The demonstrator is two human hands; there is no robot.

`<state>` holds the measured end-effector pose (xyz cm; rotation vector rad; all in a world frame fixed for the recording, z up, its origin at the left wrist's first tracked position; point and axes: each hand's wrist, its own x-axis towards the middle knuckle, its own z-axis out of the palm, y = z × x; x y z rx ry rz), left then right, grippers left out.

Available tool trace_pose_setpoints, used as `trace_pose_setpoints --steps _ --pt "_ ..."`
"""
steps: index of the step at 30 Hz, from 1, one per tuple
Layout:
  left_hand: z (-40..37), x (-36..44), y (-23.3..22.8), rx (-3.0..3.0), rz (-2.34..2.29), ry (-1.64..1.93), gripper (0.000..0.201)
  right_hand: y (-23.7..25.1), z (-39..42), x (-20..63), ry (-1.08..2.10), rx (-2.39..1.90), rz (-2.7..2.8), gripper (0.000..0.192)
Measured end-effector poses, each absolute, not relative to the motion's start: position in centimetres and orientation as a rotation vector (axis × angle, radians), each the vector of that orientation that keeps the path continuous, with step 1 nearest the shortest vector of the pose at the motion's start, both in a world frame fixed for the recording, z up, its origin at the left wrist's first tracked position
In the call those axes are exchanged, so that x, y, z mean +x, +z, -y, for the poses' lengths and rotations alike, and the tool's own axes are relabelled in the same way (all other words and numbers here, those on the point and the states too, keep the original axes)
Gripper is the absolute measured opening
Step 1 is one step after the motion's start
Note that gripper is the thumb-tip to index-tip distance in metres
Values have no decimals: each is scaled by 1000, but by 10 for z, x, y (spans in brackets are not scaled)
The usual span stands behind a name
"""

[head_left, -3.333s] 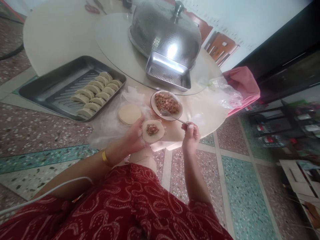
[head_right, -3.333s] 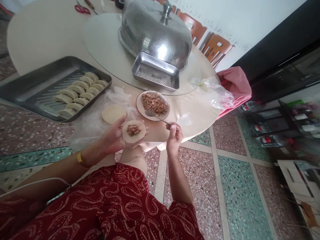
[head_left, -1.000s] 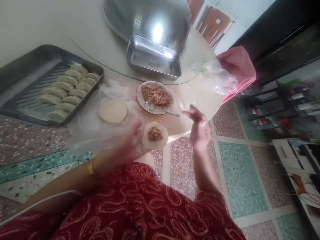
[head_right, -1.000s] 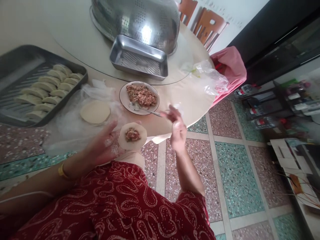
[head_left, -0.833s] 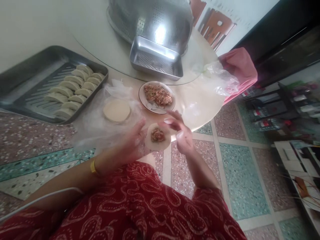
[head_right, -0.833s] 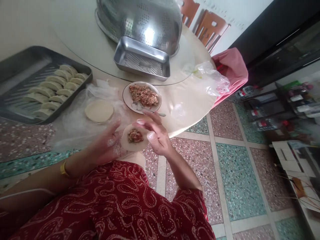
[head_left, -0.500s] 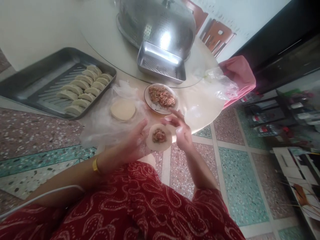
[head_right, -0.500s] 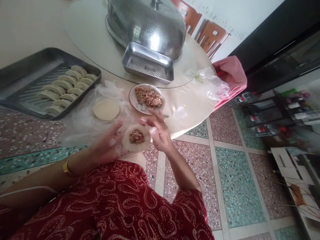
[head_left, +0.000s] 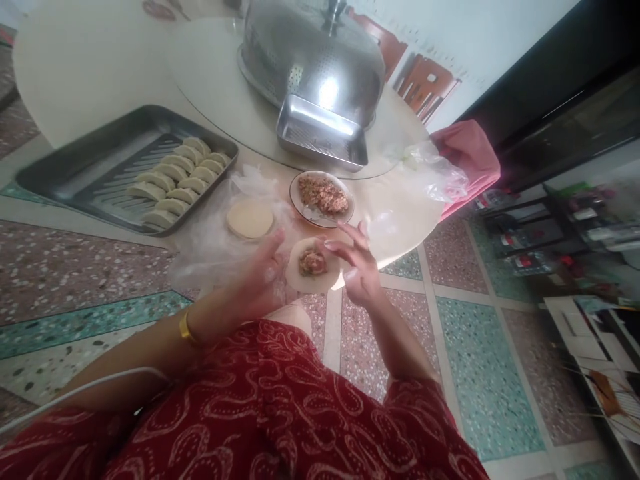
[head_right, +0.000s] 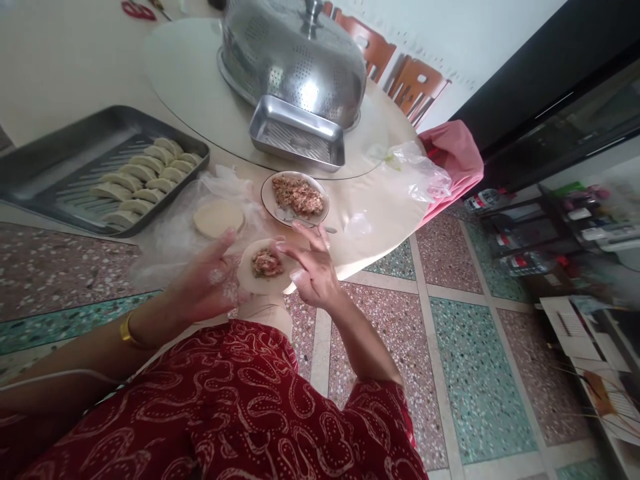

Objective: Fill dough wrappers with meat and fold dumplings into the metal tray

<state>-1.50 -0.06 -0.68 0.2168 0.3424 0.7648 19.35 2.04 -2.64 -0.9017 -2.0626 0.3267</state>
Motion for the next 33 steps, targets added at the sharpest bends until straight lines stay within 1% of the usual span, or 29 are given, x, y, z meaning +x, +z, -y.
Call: trace_pose_setpoints --steps 3,9,11,13,16,20,24,27,31,33 --pt "0 -19 -8 285 -318 774 56 -26 -20 196 240 -881 2000 49" --pt "-2 -20 -5 381 -279 758 64 -28 -19 201 138 -807 2054 46" --pt "-3 -21 -5 392 -299 760 63 -30 -25 213 82 -912 2018 50" --pt "-4 -21 -5 393 -329 759 62 -33 -34 234 2 -1109 1942 55" --pt "-5 -21 -5 382 -362 743 63 -40 -54 271 -137 -1417 1822 50" --pt "-7 -16 -5 367 -371 714 64 -58 -78 302 -203 -1634 1832 54" --pt "-7 -11 -3 352 -362 724 62 -68 -89 307 -144 -1691 1866 58" --pt "-9 -10 -1 356 -380 731 60 -61 -81 302 -40 -1617 1765 57" --pt "-13 -9 0 335 -397 746 60 -46 -49 273 275 -1281 1605 50" --pt "-14 -7 1 324 -397 743 62 -40 -32 250 371 -1096 1723 50"
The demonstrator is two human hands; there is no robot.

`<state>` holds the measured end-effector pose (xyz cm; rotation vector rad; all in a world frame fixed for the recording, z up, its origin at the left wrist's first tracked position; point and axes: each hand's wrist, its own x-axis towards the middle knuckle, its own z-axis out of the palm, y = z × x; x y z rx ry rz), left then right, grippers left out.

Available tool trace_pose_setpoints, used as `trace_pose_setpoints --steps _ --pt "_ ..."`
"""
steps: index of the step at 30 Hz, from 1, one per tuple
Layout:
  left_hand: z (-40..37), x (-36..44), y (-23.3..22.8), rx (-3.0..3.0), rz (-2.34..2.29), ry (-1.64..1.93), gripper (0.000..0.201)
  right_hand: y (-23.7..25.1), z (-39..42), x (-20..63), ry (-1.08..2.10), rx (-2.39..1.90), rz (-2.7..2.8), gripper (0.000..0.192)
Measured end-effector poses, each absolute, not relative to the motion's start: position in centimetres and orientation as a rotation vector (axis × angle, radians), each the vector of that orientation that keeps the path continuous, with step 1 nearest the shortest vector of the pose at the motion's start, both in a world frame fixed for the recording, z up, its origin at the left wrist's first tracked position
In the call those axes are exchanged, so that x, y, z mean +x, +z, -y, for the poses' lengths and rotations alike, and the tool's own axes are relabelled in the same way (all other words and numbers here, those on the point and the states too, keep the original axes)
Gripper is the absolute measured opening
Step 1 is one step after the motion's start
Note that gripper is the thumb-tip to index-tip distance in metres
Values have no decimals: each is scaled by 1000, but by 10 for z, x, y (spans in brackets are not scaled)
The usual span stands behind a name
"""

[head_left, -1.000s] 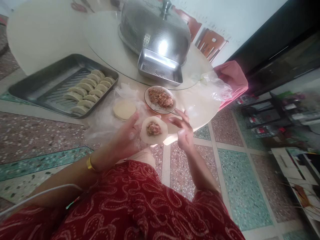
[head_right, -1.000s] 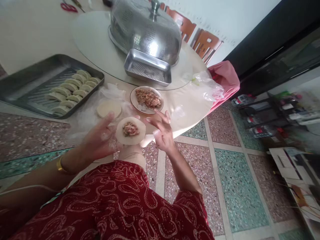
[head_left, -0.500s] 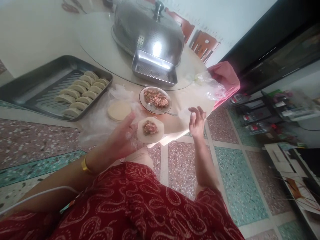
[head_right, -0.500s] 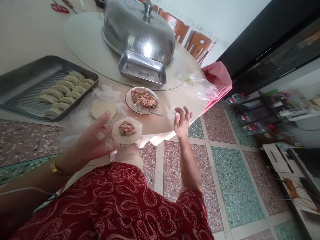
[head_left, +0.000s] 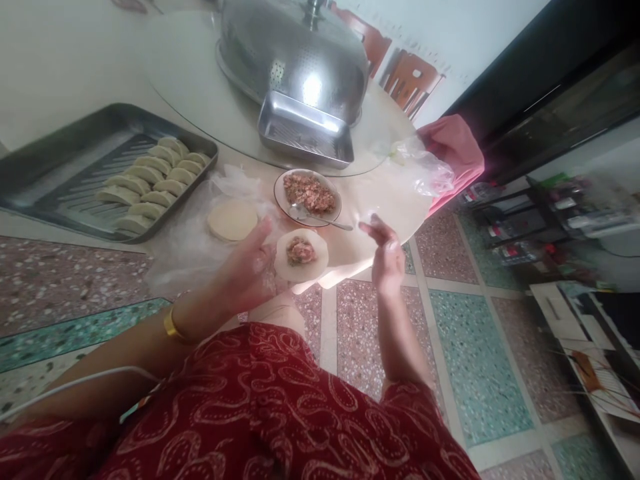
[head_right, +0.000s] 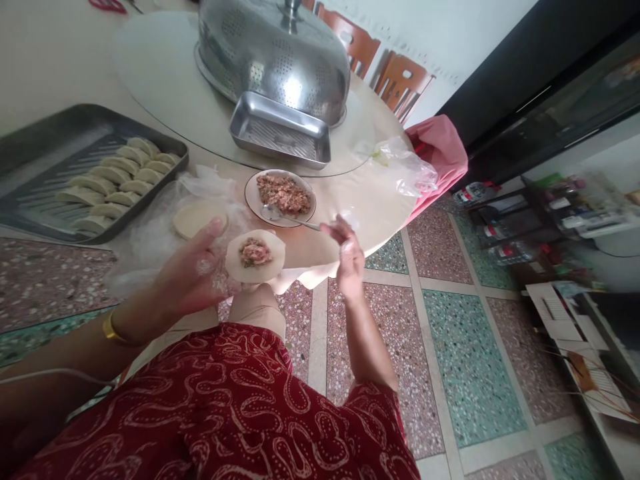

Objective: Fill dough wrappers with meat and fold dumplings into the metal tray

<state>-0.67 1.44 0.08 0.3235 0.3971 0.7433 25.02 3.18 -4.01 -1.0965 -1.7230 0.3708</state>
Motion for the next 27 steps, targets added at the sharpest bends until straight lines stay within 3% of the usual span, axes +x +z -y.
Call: trace_pose_setpoints --steps 5,14,24,27 --pt "-15 -4 4 330 -364 731 63 -37 -13 209 365 -937 1932 50" --pt "-17 -13 1 282 -406 818 65 -38 -12 210 202 -823 1970 41" --pt "-22 -17 19 270 -379 864 61 -47 -7 205 -225 -903 2067 55" --pt "-24 -17 17 267 -365 867 61 -57 -5 205 -263 -983 2149 46"
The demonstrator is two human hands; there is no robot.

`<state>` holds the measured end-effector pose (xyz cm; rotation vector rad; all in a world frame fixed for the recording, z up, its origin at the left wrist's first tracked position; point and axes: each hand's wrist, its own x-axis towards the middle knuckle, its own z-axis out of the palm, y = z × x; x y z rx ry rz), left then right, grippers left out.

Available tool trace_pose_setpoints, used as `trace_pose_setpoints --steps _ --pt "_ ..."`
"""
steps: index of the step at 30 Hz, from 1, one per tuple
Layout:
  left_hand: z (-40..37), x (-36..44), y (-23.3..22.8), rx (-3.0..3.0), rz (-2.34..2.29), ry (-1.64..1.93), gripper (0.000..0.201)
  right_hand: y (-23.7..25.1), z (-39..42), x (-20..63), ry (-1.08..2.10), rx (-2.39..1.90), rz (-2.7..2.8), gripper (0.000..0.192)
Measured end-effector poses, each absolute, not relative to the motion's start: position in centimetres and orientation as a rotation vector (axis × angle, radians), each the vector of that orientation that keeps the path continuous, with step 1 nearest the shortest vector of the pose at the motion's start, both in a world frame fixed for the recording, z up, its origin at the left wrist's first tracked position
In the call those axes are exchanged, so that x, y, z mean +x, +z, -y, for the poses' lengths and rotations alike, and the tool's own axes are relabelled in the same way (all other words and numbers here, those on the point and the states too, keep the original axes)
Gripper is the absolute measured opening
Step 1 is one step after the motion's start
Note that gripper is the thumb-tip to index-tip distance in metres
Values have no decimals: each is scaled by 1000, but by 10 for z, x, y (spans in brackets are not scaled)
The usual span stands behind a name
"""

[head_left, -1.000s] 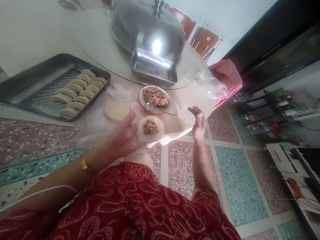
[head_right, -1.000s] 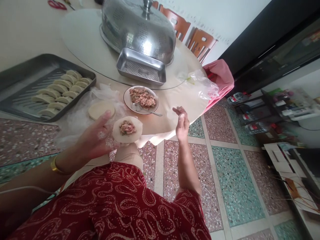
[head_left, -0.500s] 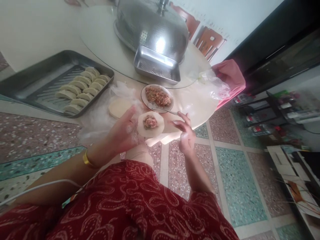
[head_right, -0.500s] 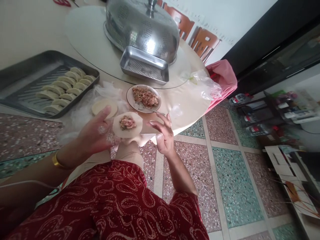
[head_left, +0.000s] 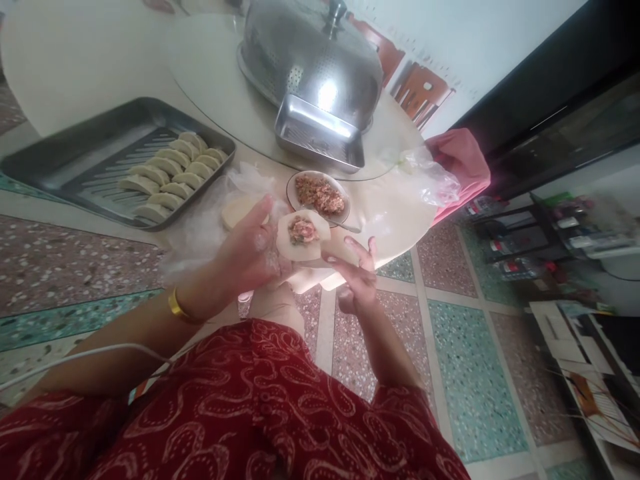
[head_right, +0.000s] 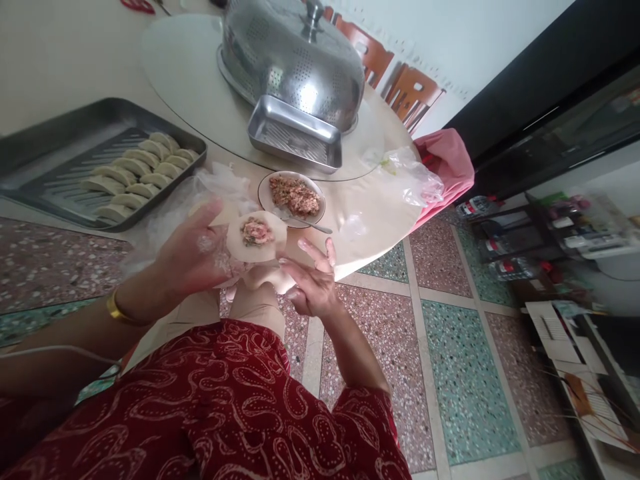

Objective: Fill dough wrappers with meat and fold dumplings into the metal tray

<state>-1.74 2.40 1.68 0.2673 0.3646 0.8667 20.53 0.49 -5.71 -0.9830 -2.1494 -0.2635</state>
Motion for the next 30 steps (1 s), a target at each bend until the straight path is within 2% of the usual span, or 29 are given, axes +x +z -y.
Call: trace_pose_setpoints --steps 3,8,11,14,21,26,30 --pt "-26 -16 16 278 -359 887 62 -66 -1 205 -215 -1071 2181 39" --pt "-27 -12 19 267 -369 901 67 -64 -3 211 -395 -819 2120 55" --pt "-28 -9 19 250 -402 937 65 -54 -18 234 -455 -1083 1911 56" --pt "-30 -6 18 253 -388 903 64 -50 -43 265 -335 -1458 1824 49" --pt "-31 1 16 225 -383 893 60 -69 -87 300 -246 -1659 1945 55" --pt "-31 6 19 238 -376 913 55 -58 -81 294 -221 -1666 1883 56" --pt "-31 9 18 234 -370 1001 47 -42 -42 253 -176 -1356 1835 48"
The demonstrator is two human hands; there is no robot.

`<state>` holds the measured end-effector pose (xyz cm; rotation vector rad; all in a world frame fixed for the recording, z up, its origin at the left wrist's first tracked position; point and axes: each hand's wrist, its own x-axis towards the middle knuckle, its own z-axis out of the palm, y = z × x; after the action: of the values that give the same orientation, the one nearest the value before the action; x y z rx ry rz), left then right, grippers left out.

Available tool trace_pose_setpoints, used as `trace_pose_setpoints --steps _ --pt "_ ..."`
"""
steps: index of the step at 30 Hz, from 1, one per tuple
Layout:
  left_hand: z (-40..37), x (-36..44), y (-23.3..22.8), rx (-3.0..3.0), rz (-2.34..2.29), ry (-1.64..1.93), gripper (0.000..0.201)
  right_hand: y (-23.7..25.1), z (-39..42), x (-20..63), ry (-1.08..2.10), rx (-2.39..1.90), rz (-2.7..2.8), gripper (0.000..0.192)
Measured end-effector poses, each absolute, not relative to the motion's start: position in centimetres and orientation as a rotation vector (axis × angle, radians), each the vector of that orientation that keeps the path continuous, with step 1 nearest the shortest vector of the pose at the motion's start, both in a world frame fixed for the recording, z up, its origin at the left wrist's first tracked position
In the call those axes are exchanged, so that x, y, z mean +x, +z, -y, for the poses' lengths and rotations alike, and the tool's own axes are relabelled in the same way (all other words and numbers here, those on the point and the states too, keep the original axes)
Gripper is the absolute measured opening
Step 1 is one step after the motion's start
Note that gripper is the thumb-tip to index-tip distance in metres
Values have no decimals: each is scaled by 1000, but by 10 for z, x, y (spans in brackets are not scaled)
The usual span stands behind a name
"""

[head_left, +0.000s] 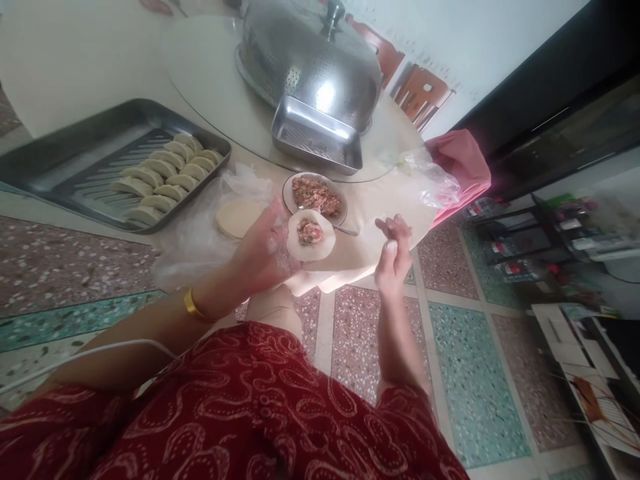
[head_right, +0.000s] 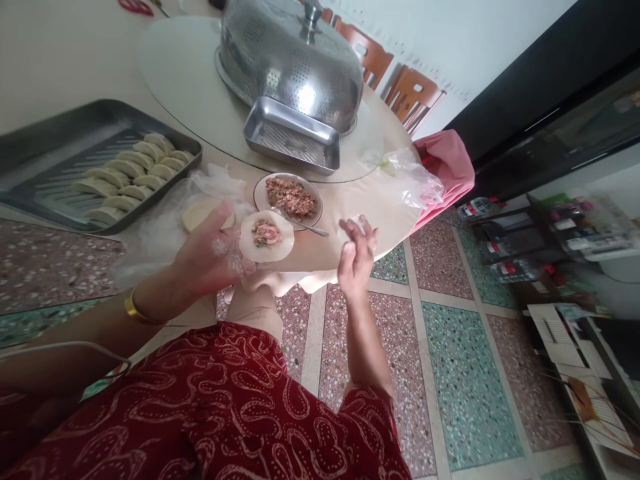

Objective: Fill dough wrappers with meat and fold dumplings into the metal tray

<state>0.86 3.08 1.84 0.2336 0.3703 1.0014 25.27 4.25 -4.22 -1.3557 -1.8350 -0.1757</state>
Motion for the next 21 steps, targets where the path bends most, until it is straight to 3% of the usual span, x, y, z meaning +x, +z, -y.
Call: trace_pose_setpoints --steps 3,8,15,21 --pt "-29 10 15 249 -374 990 48 -43 -12 206 -278 -1026 1996 47" --pt "-25 7 13 287 -333 964 49 -53 2 156 -249 -1075 2216 55" --pt "-24 -4 9 221 -311 934 65 -55 4 153 -301 -843 2205 54" --pt "-24 -7 12 204 -297 927 67 -63 10 168 -272 -920 2253 45"
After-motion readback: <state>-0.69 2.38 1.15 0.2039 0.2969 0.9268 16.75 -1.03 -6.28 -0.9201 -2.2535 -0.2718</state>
